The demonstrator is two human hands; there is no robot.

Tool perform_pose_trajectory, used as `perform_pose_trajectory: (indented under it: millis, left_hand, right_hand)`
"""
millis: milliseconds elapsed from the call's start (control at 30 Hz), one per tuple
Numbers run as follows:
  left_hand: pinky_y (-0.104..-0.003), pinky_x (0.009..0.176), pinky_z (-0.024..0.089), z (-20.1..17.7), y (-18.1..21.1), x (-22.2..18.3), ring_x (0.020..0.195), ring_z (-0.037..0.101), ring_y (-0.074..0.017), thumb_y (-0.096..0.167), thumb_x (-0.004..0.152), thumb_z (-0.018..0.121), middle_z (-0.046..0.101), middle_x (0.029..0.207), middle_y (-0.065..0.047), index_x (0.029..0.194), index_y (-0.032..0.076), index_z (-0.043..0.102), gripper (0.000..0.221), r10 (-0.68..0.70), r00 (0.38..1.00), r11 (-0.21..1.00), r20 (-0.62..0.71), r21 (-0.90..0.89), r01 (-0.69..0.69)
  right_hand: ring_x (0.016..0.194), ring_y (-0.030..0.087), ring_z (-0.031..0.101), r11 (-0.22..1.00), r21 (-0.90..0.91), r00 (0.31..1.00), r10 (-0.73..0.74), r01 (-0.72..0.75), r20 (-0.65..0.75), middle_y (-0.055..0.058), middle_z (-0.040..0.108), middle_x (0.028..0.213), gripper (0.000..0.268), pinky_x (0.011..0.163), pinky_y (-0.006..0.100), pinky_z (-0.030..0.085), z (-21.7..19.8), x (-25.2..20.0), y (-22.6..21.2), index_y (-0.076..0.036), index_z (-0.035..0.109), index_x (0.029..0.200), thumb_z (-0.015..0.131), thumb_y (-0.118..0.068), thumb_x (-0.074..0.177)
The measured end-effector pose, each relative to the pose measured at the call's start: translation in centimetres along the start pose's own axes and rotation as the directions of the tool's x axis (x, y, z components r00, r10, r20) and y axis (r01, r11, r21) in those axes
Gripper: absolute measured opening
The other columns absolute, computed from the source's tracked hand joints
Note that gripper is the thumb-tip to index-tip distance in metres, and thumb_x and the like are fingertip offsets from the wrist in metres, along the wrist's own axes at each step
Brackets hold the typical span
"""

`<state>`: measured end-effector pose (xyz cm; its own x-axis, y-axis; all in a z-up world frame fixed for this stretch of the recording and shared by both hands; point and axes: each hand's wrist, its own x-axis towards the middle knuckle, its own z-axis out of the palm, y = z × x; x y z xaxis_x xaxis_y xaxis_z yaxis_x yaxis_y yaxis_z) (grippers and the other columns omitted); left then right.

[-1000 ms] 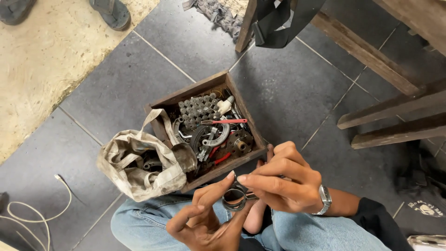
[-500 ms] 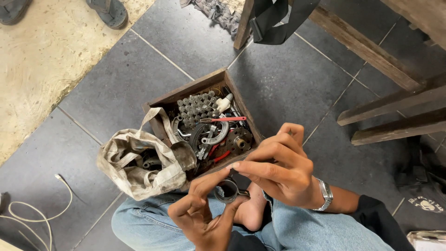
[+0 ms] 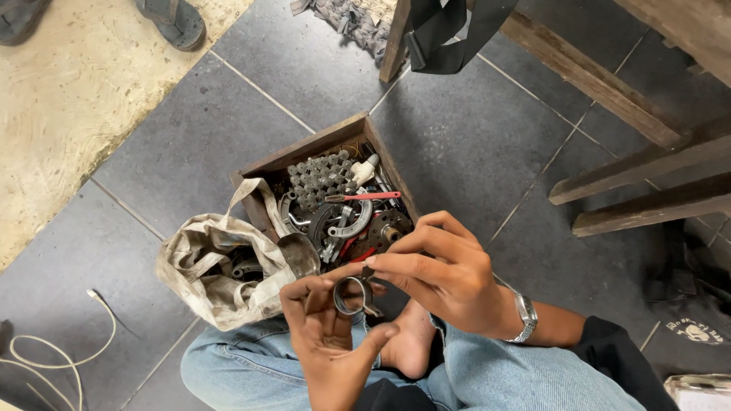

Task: Filing a small metal component with a hand file to smooth or shape it.

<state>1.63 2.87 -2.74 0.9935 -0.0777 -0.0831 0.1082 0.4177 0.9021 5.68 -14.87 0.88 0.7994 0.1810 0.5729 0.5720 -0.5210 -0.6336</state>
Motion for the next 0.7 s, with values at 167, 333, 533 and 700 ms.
perform_pose_trajectory:
  millis: [167,333,533,700]
  left_hand:
    - [-0.032,0.085,0.057,0.9,-0.2,-0.6,0.097,0.068,-0.0215,-0.012,0.062,0.087,0.066,0.128,-0.019,0.116,0.011,0.037,0.076,0.056,0.993,0.987,-0.104,0.153,-0.04]
    - [-0.031,0.083,0.058,2.1,0.7,-1.3,0.095,0.066,-0.0199,-0.016,0.067,0.082,0.065,0.128,-0.019,0.118,0.011,0.035,0.075,0.16,0.985,0.967,-0.067,0.21,-0.143]
    - [-0.03,0.079,0.062,2.6,1.6,-1.4,0.093,0.066,-0.0193,-0.018,0.076,0.077,0.061,0.13,-0.02,0.123,0.013,0.031,0.073,0.229,0.972,0.946,0.046,0.226,-0.234]
    - [-0.029,0.073,0.07,2.6,1.9,-1.5,0.094,0.068,-0.0222,-0.021,0.082,0.071,0.056,0.133,-0.025,0.126,0.014,0.029,0.07,0.226,0.971,0.964,0.077,0.125,-0.235]
  right_hand:
    - [0.07,0.012,0.049,0.999,-0.03,0.999,-0.013,0.014,0.047,0.0,0.068,0.088,0.019,0.083,0.033,0.044,-0.2,0.0,-0.2,-0.011,0.078,0.101,0.081,-0.008,0.082]
    - [0.078,0.011,0.05,0.998,-0.048,0.996,-0.026,0.03,0.089,-0.001,0.072,0.092,0.019,0.088,0.035,0.038,-1.2,0.3,-0.8,-0.015,0.078,0.103,0.078,-0.015,0.083]
    - [0.085,0.013,0.044,0.996,-0.084,0.996,-0.013,0.02,0.087,-0.003,0.071,0.093,0.021,0.086,0.032,0.037,-1.7,0.0,-1.2,-0.016,0.079,0.1,0.082,-0.016,0.079]
    - [0.084,0.014,0.044,0.995,-0.093,0.998,-0.019,0.024,0.06,-0.002,0.071,0.093,0.019,0.084,0.032,0.039,-1.4,-0.7,-0.9,-0.017,0.079,0.099,0.079,-0.018,0.08]
